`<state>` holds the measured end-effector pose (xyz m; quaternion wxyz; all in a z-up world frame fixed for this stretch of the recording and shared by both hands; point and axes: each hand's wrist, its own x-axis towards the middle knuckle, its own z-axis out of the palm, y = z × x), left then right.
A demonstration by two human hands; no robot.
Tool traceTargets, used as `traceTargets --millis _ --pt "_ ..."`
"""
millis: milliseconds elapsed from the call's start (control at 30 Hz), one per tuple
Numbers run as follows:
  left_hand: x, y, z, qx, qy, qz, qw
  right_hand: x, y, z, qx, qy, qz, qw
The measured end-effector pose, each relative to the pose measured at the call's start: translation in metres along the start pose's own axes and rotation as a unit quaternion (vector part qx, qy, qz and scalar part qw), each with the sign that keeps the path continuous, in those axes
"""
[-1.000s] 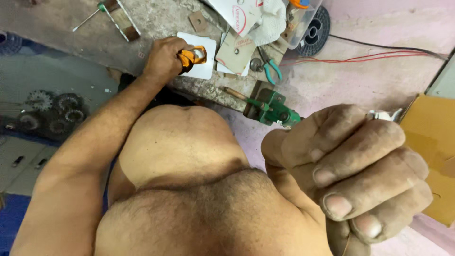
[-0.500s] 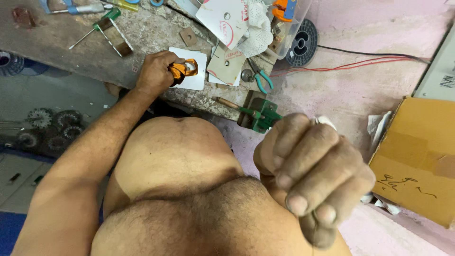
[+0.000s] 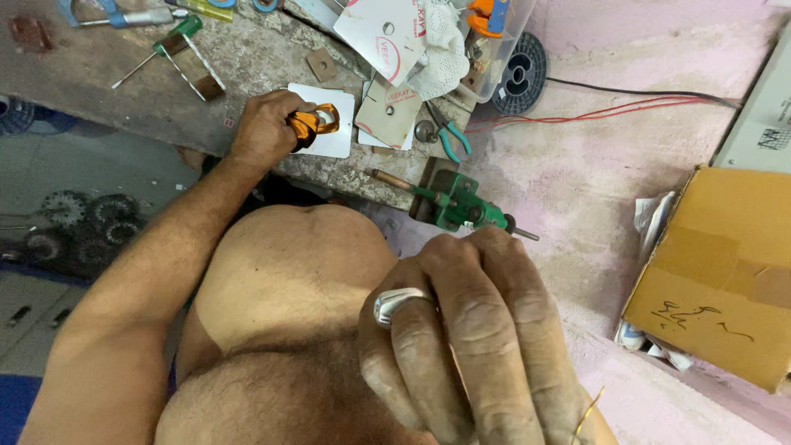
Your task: The person winds copper wire by hand around a small white square core, using a wooden stick to press and align the turns. The person repeatedly adjusts the coil and the core, occasionally picking up and setting down the stick while continuing to wind the wire.
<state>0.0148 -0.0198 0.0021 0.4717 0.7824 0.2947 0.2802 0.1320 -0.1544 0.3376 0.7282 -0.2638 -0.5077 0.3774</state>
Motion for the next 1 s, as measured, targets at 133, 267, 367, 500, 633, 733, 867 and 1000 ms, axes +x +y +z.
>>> traceTargets --millis 133,267,367,500,633,733,867,1000 --pt "0.0 0.0 0.001 -0.009 0.003 0.004 1.0 0.005 -0.007 0.007 -0.022 -0.011 -0.007 1.0" --pt "0.001 0.001 0.0 -0.02 0.004 -0.002 1.0 0.009 -0.002 0.01 -0.022 -0.014 -0.001 1.0" --pt "0.0 0.002 0.0 -0.019 -0.002 -0.009 1.0 0.009 0.005 0.011 -0.014 -0.003 0.009 1.0" --pt "0.001 0.004 -0.001 -0.02 -0.01 -0.023 0.999 0.009 0.015 0.011 0.001 0.009 0.033 0.999" --pt "0.002 0.007 -0.002 -0.024 -0.009 -0.036 0.999 0.011 0.022 0.012 0.007 0.012 0.04 0.999" --pt "0.0 0.005 -0.003 -0.022 -0.007 -0.019 1.0 0.015 0.016 0.013 -0.008 0.004 0.036 0.999" --pt "0.001 0.005 -0.003 -0.019 0.001 -0.009 1.0 0.023 0.008 0.013 -0.029 -0.006 0.029 0.999" --pt "0.001 0.006 -0.002 -0.03 -0.005 -0.022 0.999 0.028 -0.001 0.012 -0.057 -0.013 0.034 0.998"
